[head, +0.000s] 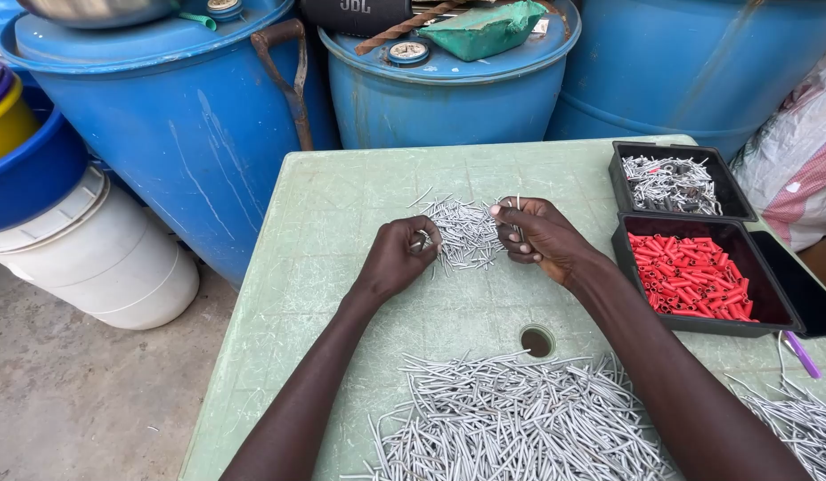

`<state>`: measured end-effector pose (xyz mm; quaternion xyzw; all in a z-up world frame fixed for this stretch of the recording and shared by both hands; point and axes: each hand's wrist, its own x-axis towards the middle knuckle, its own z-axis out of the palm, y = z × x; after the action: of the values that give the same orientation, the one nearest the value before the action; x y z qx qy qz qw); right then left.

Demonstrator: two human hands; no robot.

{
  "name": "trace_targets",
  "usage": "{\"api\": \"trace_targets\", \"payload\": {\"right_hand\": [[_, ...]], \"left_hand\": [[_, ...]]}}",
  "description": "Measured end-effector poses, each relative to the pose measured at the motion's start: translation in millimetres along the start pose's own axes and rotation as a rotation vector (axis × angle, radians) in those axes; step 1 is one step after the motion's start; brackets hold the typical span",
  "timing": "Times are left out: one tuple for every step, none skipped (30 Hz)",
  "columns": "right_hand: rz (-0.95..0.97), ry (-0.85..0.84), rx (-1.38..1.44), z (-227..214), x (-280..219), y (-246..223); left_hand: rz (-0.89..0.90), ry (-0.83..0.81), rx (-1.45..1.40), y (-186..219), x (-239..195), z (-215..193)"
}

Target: Sorting small grey metal clips from a large pile into smaller groups on a plastic table.

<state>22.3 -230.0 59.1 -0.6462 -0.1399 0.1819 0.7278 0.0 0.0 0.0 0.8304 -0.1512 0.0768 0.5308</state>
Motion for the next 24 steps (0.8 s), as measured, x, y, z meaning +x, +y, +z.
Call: {"api": "trace_targets", "payload": {"right_hand": [[-0.001,0.001,0.001,1.9,0.8,3.3],[-0.01,-0.011,-0.07,3.8,1.7,6.6],[-0.018,-0.021,-0.143,5.4,2.2,9.5],[-0.019,-0.019,-0.143,10.4,-1.7,6.4],[-0.009,-0.037,-0.191,16.0,-4.8,3.5],[0.001,-0.054,-0.239,22.0,-7.9,0.7],[0.002,-0.059,-0.239,25.0,-8.6,0.9],[0.005,-0.087,-0.279,28.4,-9.3,1.1],[0.005,-0.117,-0.321,32.0,-8.5,0.2],[0.003,-0.124,-0.322,33.9,-6.3,2.1],[-0.028,-0.162,-0.394,37.8,-3.9,5.3],[-0.06,-0.201,-0.466,41.7,-1.6,8.7],[-0.06,-0.208,-0.466,52.1,2.8,8.4],[-0.145,-0.247,-0.637,62.1,7.1,8.0],[-0.233,-0.281,-0.81,71.0,11.0,6.6],[-0.234,-0.284,-0.81,80.8,17.4,12.1],[-0.288,-0.302,-0.942,89.2,22.9,17.8],[-0.342,-0.319,-1.074,97.5,28.5,23.6],[-0.341,-0.321,-1.074,106.1,31.9,31.3],[-0.358,-0.341,-1.163,115.0,35.4,39.1],[-0.378,-0.361,-1.254,123.7,39.6,46.3],[-0.378,-0.362,-1.255,129.1,39.9,49.0],[-0.41,-0.36,-1.306,134.8,39.9,52.5],[-0.442,-0.357,-1.356,140.7,39.8,56.0]], "left_hand": [[0.0,-0.001,0.001,3.1,0.3,-1.3],[-0.069,0.106,-0.304,6.2,0.6,-2.7],[-0.138,0.212,-0.61,9.6,1.3,-3.6],[-0.137,0.21,-0.61,6.0,3.8,-7.7],[-0.216,0.261,-0.887,1.9,5.9,-12.3],[-0.295,0.31,-1.164,-2.3,7.7,-17.3],[-0.295,0.316,-1.164,-8.0,8.8,-19.4],[-0.321,0.351,-1.226,-13.7,9.8,-21.9],[-0.342,0.387,-1.289,-19.2,11.8,-25.7],[-0.339,0.394,-1.288,-25.1,15.4,-26.4],[-0.361,0.406,-1.321,-32.0,15.9,-28.7],[-0.383,0.417,-1.355,-38.9,16.2,-30.9],[-0.382,0.425,-1.354,-45.4,18.1,-34.3],[-0.382,0.415,-1.379,-51.8,20.2,-37.5],[-0.382,0.401,-1.406,-57.5,23.9,-39.6],[-0.38,0.404,-1.407,-51.7,21.7,-44.4],[-0.377,0.438,-1.361,-45.7,20.5,-47.5],[-0.375,0.471,-1.315,-39.8,19.4,-50.6],[-0.376,0.473,-1.316,-33.2,17.1,-53.1],[-0.377,0.523,-1.208,-26.8,14.8,-55.9],[-0.373,0.571,-1.101,-20.1,13.5,-59.0],[-0.372,0.573,-1.102,-16.2,12.1,-61.5],[-0.368,0.608,-1.054,-12.9,9.8,-63.9],[-0.363,0.642,-1.006,-9.6,7.3,-66.3]]}}
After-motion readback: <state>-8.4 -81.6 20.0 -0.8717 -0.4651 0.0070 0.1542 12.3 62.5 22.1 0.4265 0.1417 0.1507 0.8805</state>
